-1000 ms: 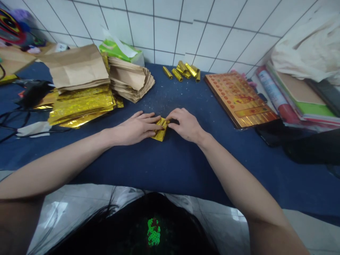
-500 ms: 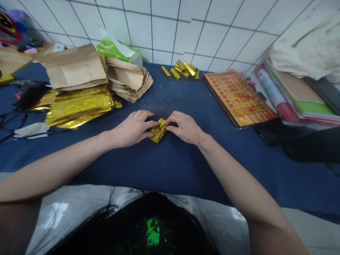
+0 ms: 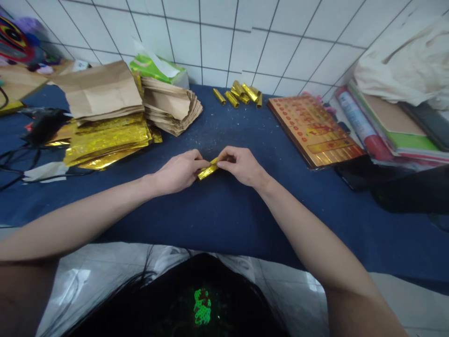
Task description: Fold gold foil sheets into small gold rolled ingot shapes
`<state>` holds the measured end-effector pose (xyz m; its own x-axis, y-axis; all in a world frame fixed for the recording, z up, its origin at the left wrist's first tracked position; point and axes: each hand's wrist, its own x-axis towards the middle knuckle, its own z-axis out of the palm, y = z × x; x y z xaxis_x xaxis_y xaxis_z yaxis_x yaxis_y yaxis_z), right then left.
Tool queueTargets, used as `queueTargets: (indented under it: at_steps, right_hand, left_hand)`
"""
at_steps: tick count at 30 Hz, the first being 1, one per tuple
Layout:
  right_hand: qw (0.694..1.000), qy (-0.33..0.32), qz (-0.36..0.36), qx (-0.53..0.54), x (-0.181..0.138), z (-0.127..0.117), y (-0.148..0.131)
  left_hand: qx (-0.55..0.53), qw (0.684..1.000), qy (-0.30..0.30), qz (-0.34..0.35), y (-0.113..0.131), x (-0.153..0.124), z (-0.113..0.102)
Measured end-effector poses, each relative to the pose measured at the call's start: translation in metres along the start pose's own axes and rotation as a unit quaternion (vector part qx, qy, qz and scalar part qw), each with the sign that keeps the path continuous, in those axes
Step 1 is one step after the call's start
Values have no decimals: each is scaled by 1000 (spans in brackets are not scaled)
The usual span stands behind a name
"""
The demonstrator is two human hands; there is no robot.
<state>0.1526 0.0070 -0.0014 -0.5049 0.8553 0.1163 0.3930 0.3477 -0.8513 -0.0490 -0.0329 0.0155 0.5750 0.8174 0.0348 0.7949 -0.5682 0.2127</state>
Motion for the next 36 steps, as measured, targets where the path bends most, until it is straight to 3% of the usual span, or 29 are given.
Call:
queueTargets:
  at_steps: [7,13,16,23,27,31,36]
  right_hand:
    - [996,-24,26,80,-1,1,0]
    - [998,47,-47,-18,-5,-3,-11]
    - [995,66,-78,-16,-7,-3,-15]
    - [997,30,-17,73,-11,2,-16]
    - [999,29,-19,39,-14,3,-20]
    - [999,21,-31,15,-15,5,-22]
    - [998,54,-30,12,-16,6,-22]
  left_hand:
    - [-88,991,-23,-95,1,5,0]
    - [-163,979,38,-120,0,1,-3]
    - [-189,974,59,-107,2,-2,-4]
    - [-251,965,45,-57,9,-6,-9]
    - [-337,936,70,-73,2,-3,-4]
    - [-446,886,94,-85,-3,1,0]
    - [-536,833,97,-97,2,1,-2]
